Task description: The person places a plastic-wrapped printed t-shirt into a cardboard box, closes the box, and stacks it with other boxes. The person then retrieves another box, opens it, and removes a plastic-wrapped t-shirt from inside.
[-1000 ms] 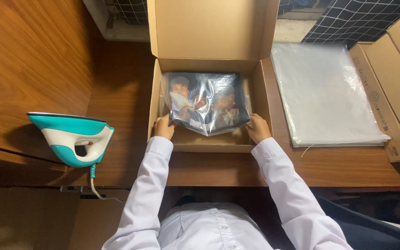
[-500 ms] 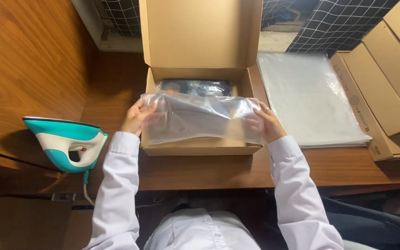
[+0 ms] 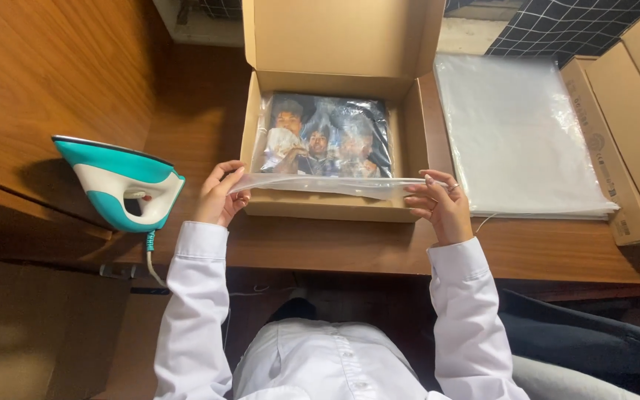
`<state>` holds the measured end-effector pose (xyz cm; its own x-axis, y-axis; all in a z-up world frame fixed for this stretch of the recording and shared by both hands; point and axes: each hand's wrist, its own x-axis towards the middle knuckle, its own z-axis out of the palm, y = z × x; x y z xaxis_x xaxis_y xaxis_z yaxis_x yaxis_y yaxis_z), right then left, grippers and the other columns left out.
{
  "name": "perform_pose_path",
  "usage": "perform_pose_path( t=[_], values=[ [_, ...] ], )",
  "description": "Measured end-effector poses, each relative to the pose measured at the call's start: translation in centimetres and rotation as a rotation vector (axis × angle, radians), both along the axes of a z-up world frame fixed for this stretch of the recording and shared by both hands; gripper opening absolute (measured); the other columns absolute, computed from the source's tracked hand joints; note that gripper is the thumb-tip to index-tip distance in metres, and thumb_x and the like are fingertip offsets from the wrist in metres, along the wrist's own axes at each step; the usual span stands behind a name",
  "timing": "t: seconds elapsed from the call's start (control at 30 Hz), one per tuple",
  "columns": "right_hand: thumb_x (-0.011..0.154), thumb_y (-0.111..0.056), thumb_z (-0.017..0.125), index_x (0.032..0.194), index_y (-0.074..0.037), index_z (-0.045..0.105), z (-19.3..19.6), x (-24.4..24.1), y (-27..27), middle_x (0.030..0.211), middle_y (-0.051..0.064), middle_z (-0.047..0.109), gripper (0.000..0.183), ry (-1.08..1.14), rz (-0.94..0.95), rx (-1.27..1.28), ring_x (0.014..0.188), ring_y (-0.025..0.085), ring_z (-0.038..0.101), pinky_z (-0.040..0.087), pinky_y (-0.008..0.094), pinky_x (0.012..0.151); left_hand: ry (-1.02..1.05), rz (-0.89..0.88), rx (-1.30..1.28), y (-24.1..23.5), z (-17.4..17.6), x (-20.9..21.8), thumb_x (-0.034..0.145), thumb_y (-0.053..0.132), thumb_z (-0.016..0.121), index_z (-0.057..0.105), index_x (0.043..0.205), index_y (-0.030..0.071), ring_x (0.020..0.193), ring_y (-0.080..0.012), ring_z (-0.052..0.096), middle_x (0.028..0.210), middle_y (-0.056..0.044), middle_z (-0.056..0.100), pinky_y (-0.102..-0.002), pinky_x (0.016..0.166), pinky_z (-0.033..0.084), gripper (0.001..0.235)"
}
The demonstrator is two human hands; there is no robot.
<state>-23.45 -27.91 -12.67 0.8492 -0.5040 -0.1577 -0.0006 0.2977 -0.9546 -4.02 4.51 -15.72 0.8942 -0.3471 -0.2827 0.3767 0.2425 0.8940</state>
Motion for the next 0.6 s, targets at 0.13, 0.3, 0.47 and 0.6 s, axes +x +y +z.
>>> perform_pose_path(
  t=[0.13,0.3,0.47,0.6],
  values=[
    [0.085,-0.016,0.056,0.115,-0.011,0.043,1.6,0.4,3.5,0.092,0.017,0.062,0.034,-0.126,0.004,-0.267,0.077,0.023,0.064,0.054,0.026,0.062,-0.005,0.035,-0.107,0.3,0.0,-1.4,0.082,0.021,0.060,0.054,0.094,0.009,0.052,-0.0145,0.061,0.080,-0.008,0.061,-0.019,0.046,0.053,0.018],
    [0.082,-0.010,0.061,0.116,-0.012,0.044,2.3,3.2,8.4,0.091,0.011,0.064,0.039,-0.208,0.108,-0.621,0.078,0.018,0.063,0.052,0.026,0.064,-0.093,0.114,-0.184,0.1,1.6,-3.7,0.085,0.027,0.056,0.054,0.094,0.007,0.061,-0.0144,0.064,0.083,-0.011,0.063,-0.020,0.052,0.054,0.022],
    [0.077,-0.012,0.067,0.107,-0.013,0.058,0.3,7.3,12.1,0.081,0.005,0.066,0.031,-0.226,0.203,-1.002,0.073,0.017,0.064,0.053,0.026,0.059,-0.232,0.201,-0.093,0.6,0.9,-4.7,0.084,0.032,0.058,0.058,0.095,0.008,0.066,-0.0163,0.064,0.084,-0.013,0.064,-0.025,0.061,0.055,0.026],
    [0.075,-0.016,0.066,0.096,-0.019,0.063,1.2,9.7,15.6,0.070,-0.004,0.055,0.021,-0.473,0.147,-1.421,0.063,0.012,0.057,0.049,0.022,0.054,-0.258,0.232,-0.028,0.9,0.0,-4.8,0.084,0.031,0.060,0.061,0.091,0.006,0.063,-0.0169,0.063,0.073,-0.013,0.064,-0.028,0.060,0.056,0.026]
  ],
)
